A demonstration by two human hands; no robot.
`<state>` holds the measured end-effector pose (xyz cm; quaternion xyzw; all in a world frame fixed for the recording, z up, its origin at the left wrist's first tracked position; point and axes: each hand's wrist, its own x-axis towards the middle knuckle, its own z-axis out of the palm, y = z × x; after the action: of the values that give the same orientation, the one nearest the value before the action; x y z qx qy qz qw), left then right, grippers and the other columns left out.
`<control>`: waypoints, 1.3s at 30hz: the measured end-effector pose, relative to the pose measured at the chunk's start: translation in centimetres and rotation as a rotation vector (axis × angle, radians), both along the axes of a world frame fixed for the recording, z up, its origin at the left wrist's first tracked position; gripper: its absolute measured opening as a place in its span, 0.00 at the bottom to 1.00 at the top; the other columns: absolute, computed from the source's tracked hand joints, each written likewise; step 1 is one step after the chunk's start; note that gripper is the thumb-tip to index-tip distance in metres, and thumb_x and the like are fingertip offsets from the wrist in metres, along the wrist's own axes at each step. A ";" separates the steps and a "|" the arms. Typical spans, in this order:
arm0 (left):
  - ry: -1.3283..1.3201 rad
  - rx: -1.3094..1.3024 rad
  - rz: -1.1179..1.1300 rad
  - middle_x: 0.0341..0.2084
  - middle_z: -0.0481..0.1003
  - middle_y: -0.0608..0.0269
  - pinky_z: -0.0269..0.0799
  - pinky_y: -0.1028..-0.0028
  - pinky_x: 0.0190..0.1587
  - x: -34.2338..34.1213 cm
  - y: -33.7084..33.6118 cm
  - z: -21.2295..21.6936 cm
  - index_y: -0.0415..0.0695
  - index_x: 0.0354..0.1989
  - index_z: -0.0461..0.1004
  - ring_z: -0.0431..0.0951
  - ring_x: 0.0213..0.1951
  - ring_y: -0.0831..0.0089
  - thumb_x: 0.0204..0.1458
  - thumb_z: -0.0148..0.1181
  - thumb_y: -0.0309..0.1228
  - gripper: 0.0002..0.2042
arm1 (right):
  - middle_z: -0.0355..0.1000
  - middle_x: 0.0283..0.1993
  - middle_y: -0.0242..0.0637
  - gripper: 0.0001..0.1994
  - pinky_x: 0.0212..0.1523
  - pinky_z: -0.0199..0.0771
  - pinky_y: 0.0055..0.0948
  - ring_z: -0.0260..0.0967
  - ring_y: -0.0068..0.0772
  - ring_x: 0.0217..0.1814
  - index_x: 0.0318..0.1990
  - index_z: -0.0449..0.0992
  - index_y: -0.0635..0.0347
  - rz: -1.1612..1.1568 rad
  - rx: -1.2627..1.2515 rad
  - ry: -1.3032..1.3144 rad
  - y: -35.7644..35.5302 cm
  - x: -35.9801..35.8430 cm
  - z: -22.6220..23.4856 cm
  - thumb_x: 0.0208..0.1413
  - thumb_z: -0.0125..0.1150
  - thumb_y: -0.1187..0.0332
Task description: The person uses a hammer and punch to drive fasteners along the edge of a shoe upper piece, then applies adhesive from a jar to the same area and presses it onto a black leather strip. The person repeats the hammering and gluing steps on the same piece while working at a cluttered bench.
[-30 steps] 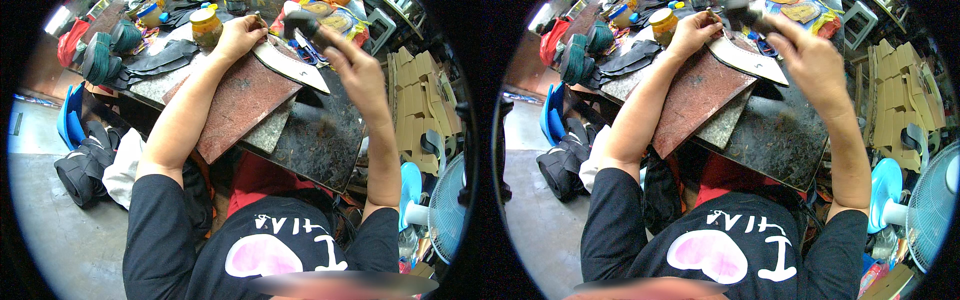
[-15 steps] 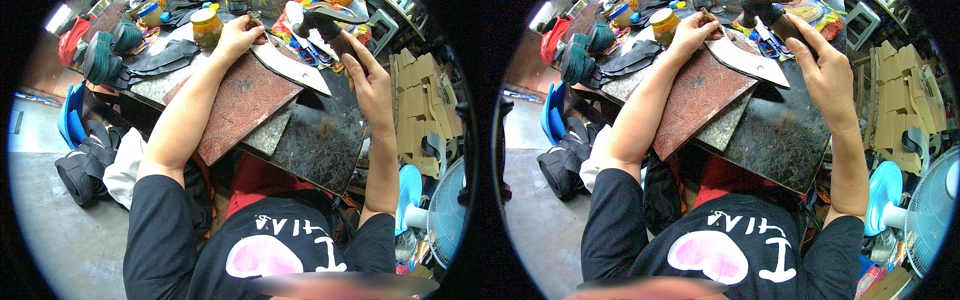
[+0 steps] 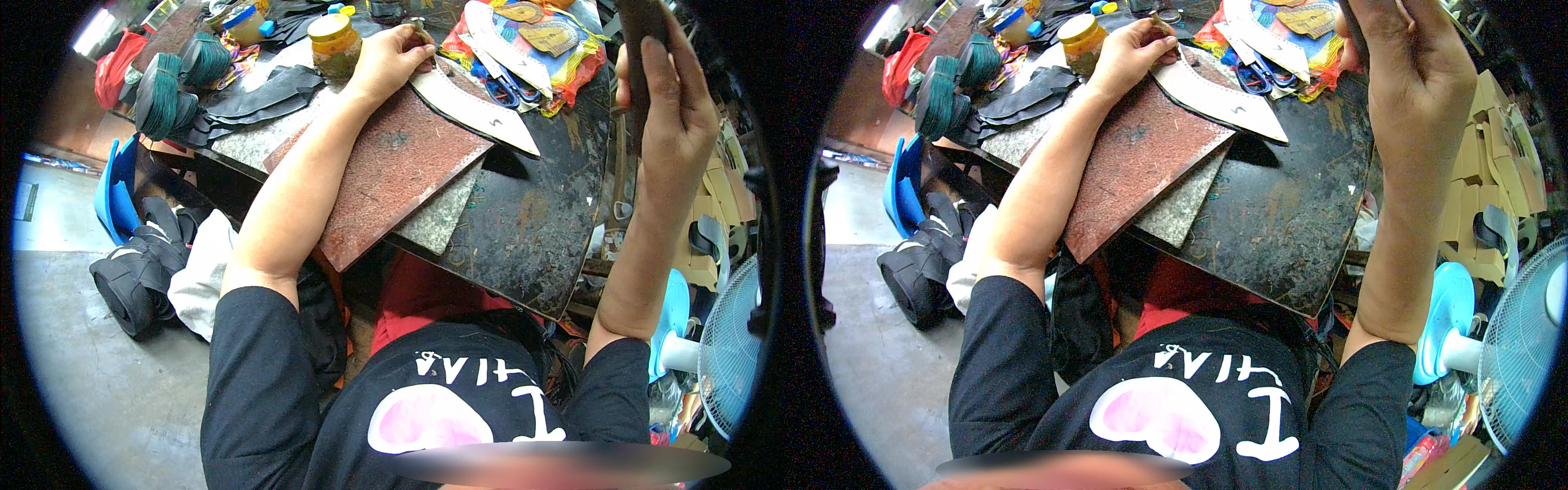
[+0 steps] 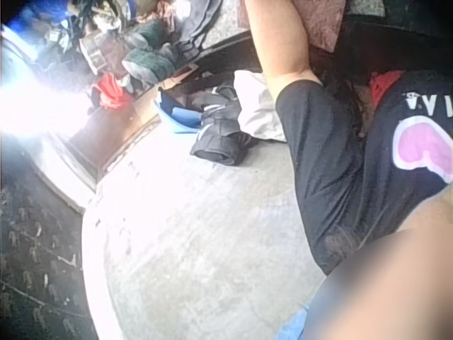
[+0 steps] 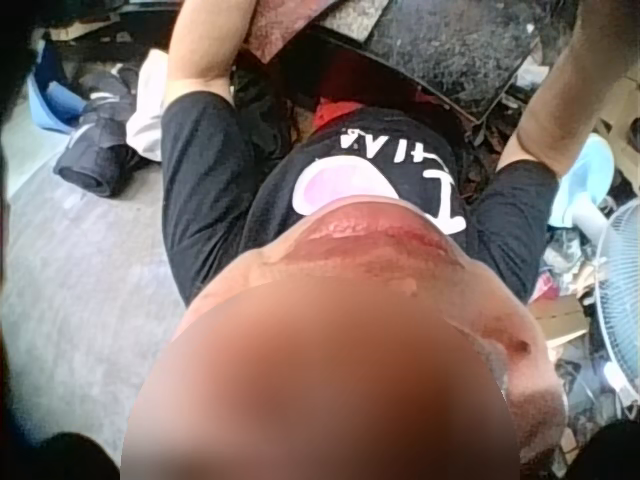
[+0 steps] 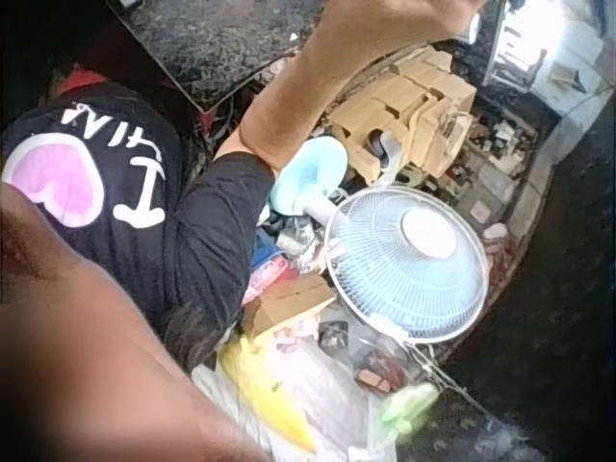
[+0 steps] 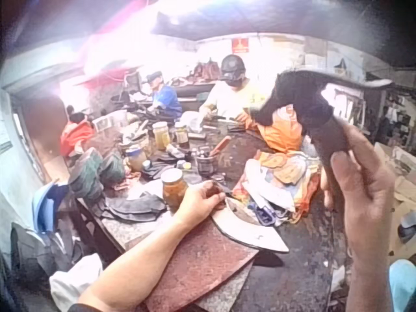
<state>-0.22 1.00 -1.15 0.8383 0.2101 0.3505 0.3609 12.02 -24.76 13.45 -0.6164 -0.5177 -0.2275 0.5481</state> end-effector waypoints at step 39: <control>0.030 0.251 0.010 0.29 0.81 0.60 0.77 0.73 0.38 0.0 -1.7 0.7 0.38 0.40 0.77 0.81 0.32 0.74 0.55 0.63 0.29 0.09 | 0.79 0.35 0.38 0.16 0.34 0.74 0.29 0.74 0.32 0.34 0.57 0.76 0.47 0.144 -0.393 -0.049 0.3 1.7 -3.6 0.63 0.58 0.59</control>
<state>-0.26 -0.66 -0.42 0.8810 0.1740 0.3634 0.2481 13.76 -24.48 9.85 -0.6672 -0.6080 -0.0971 0.4194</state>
